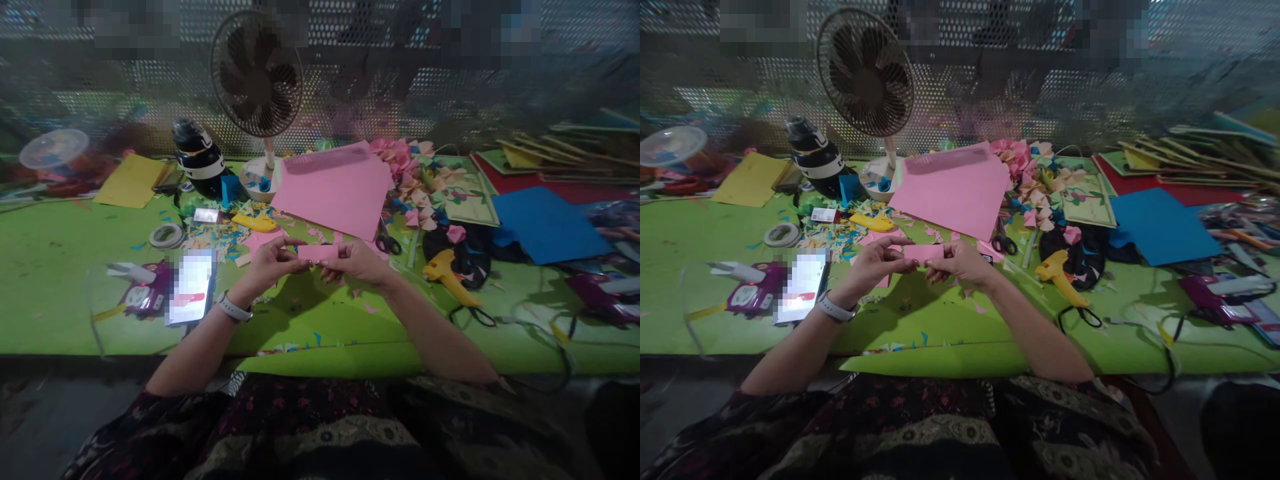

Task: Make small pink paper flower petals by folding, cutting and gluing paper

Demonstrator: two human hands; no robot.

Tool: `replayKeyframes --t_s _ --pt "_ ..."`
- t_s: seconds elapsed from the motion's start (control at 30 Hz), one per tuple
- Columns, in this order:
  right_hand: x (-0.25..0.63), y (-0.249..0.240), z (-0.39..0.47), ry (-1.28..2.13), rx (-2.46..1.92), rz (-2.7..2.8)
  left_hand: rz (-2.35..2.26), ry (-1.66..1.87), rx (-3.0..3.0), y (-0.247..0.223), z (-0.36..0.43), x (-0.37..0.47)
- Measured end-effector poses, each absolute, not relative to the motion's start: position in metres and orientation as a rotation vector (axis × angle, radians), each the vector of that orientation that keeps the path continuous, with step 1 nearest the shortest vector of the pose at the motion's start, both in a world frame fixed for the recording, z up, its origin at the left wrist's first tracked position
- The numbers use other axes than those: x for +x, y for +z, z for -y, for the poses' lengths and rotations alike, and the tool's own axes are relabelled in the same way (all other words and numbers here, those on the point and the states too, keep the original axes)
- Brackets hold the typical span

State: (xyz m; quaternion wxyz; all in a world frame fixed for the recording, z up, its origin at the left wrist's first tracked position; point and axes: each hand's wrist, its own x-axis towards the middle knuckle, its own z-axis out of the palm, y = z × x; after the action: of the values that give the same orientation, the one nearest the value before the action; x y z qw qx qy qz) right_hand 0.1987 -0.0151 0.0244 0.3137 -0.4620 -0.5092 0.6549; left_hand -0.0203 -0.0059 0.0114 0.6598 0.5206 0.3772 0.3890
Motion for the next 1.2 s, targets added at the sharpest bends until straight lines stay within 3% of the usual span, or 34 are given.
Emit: replayKeyframes --t_s 0.33,0.63,0.87,1.2 --pt "0.225 0.038 0.003 1.611 -1.269 1.337 -0.845 0.966 1.166 0.012 -0.007 -0.035" --pt "0.206 0.035 0.013 1.578 -1.263 1.487 -0.754 0.814 1.206 0.005 -0.006 -0.032" --pt "0.201 0.03 0.012 1.435 -1.183 1.139 -0.864 1.01 1.091 0.008 -0.012 -0.037" --pt "0.171 0.019 0.033 1.592 -1.159 1.352 -0.795 1.055 0.991 -0.002 0.001 -0.011"
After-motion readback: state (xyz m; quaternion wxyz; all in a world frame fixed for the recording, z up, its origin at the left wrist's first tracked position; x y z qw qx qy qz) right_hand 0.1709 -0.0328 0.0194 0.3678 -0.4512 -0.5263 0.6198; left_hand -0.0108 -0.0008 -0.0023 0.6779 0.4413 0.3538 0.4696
